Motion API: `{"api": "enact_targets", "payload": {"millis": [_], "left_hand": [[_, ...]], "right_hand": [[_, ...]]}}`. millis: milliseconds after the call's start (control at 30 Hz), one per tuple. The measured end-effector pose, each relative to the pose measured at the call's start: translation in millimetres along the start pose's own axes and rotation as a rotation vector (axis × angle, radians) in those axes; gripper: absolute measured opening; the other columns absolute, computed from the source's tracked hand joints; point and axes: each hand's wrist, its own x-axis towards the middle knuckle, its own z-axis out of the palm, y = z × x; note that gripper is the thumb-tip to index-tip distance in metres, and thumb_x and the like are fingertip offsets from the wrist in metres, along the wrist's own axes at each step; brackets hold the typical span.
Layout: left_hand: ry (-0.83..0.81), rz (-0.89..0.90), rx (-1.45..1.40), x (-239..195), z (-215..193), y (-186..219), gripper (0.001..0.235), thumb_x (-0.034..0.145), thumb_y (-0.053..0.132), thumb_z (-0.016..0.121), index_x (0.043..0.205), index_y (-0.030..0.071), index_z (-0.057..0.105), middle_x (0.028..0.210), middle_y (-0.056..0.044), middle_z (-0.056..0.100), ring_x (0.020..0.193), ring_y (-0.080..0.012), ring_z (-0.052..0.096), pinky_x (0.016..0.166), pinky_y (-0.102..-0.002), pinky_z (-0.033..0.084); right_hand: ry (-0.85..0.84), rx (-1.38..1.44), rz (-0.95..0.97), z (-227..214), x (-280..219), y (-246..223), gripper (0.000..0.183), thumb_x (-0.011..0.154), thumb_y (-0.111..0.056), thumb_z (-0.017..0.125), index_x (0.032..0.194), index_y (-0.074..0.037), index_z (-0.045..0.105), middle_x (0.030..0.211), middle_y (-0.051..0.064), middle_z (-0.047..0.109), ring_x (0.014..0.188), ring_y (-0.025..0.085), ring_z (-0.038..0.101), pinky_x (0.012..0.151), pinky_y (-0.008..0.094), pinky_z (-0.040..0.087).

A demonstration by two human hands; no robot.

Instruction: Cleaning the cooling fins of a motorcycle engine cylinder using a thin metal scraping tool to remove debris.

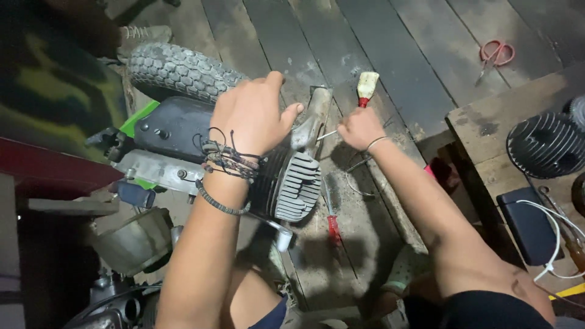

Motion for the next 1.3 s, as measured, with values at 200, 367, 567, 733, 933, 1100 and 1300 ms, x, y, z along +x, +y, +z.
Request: {"api": "enact_targets", "payload": {"millis": [200, 367, 567, 733, 933, 1100, 1300], "left_hand": [[0.002, 0.007, -0.007, 0.9, -0.7, 2.0, 0.043, 0.093, 0.042, 0.069, 0.119, 0.008, 0.068, 0.093, -0.017, 0.076, 0.089, -0.0377, 0.074, 0.077, -0.054, 0.059], [-0.016, 0.001, -0.004, 0.3, 0.5, 0.3, 0.043, 0.093, 0.043, 0.068, 0.120, 0.009, 0.067, 0.094, -0.017, 0.076, 0.090, -0.0376, 0.074, 0.078, -0.053, 0.058], [-0.045, 0.007, 0.000, 2.4, -0.8, 0.4, 0.044, 0.093, 0.042, 0.067, 0.122, 0.009, 0.066, 0.095, -0.018, 0.076, 0.091, -0.0384, 0.074, 0.078, -0.054, 0.058], [-0.052, -0.006, -0.024, 2.1, -6.7, 0.3, 0.046, 0.093, 0.043, 0.068, 0.121, 0.008, 0.066, 0.095, -0.020, 0.075, 0.092, -0.0416, 0.074, 0.079, -0.057, 0.057], [-0.036, 0.006, -0.035, 0.5, -3.1, 2.5, 0.042, 0.094, 0.041, 0.068, 0.119, 0.007, 0.066, 0.096, -0.020, 0.075, 0.092, -0.0409, 0.074, 0.079, -0.056, 0.058], [0.003, 0.013, -0.053, -3.2, -3.1, -0.1, 0.044, 0.094, 0.040, 0.069, 0.120, 0.005, 0.067, 0.093, -0.019, 0.075, 0.090, -0.0394, 0.075, 0.076, -0.054, 0.059], [-0.135, -0.060, 0.008, 6.7, -4.7, 4.5, 0.050, 0.103, 0.054, 0.061, 0.122, 0.007, 0.060, 0.093, -0.017, 0.074, 0.085, -0.0406, 0.071, 0.067, -0.053, 0.058]], "right_hand": [[-0.012, 0.035, 0.029, -8.5, -7.0, -6.0, 0.037, 0.084, -0.036, 0.054, 0.058, -0.012, 0.065, 0.059, 0.016, 0.065, 0.071, 0.037, 0.066, 0.069, 0.049, 0.047], [-0.105, -0.009, 0.068, 4.2, -18.7, 17.7, 0.047, 0.085, -0.042, 0.052, 0.059, -0.008, 0.069, 0.063, 0.019, 0.068, 0.074, 0.038, 0.067, 0.072, 0.050, 0.048], [-0.213, 0.221, 0.121, -48.0, -4.9, -64.3, 0.040, 0.092, -0.036, 0.053, 0.070, -0.008, 0.071, 0.066, 0.018, 0.068, 0.072, 0.038, 0.068, 0.071, 0.048, 0.051], [-0.317, 0.367, 0.121, -69.9, 1.0, -66.9, 0.040, 0.097, -0.032, 0.050, 0.084, -0.002, 0.071, 0.075, 0.022, 0.070, 0.078, 0.042, 0.071, 0.071, 0.049, 0.053], [-0.400, 0.361, 0.152, -70.1, -8.0, -72.7, 0.039, 0.105, -0.032, 0.039, 0.094, -0.005, 0.066, 0.080, 0.019, 0.070, 0.082, 0.042, 0.071, 0.074, 0.051, 0.055], [-0.419, 0.258, 0.169, -74.3, -14.2, -71.0, 0.046, 0.106, -0.043, 0.037, 0.098, -0.007, 0.064, 0.084, 0.024, 0.071, 0.087, 0.046, 0.071, 0.077, 0.055, 0.055], [-0.507, 0.116, 0.483, -95.9, -56.2, -12.1, 0.068, 0.103, -0.066, 0.040, 0.089, -0.004, 0.063, 0.084, 0.023, 0.070, 0.078, 0.049, 0.065, 0.064, 0.058, 0.050]]}}
